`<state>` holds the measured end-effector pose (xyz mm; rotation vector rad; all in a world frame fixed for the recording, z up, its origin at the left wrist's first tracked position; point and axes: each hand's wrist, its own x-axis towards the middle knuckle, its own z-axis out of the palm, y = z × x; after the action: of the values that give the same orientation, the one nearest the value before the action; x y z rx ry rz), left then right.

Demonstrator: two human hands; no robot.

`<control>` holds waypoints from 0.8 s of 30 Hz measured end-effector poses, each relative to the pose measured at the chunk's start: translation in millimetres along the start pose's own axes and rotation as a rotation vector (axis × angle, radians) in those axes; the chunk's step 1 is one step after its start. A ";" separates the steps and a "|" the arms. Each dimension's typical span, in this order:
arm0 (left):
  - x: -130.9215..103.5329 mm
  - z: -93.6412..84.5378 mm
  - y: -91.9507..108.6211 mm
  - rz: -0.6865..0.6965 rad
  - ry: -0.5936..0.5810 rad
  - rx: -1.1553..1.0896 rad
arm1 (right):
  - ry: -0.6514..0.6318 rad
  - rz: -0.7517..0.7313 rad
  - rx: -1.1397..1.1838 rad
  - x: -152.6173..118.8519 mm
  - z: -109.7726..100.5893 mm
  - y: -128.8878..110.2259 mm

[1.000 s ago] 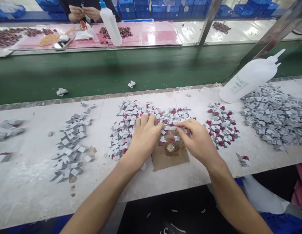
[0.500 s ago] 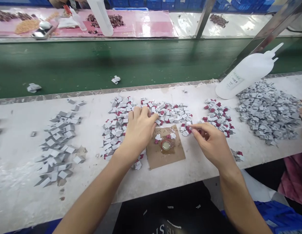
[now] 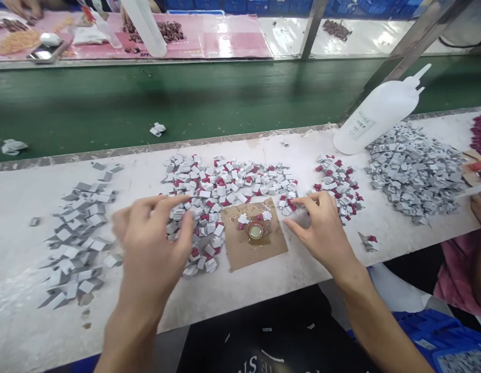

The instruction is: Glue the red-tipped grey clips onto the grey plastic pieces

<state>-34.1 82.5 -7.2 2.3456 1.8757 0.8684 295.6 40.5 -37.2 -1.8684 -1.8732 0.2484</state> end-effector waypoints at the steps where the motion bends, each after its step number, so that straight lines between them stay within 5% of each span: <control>1: -4.3 -4.5 -8.3 -0.040 0.032 0.033 | 0.006 0.002 -0.009 1.6 3.4 -0.8; 6: -37.1 -29.2 -55.9 -0.314 0.066 0.246 | -0.013 -0.006 0.040 -2.9 1.2 -2.6; 12: -91.5 -57.2 -101.2 -0.596 0.065 0.389 | -0.111 -0.049 0.015 -43.2 -13.5 15.4; 24: -85.9 -54.9 -85.6 -0.541 -0.097 0.296 | -0.026 -0.078 0.163 -56.4 -4.8 6.3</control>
<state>-145.0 11.2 -25.3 1.7860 2.5464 0.4375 300.8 -15.3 -47.4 -1.6885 -1.8784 0.3887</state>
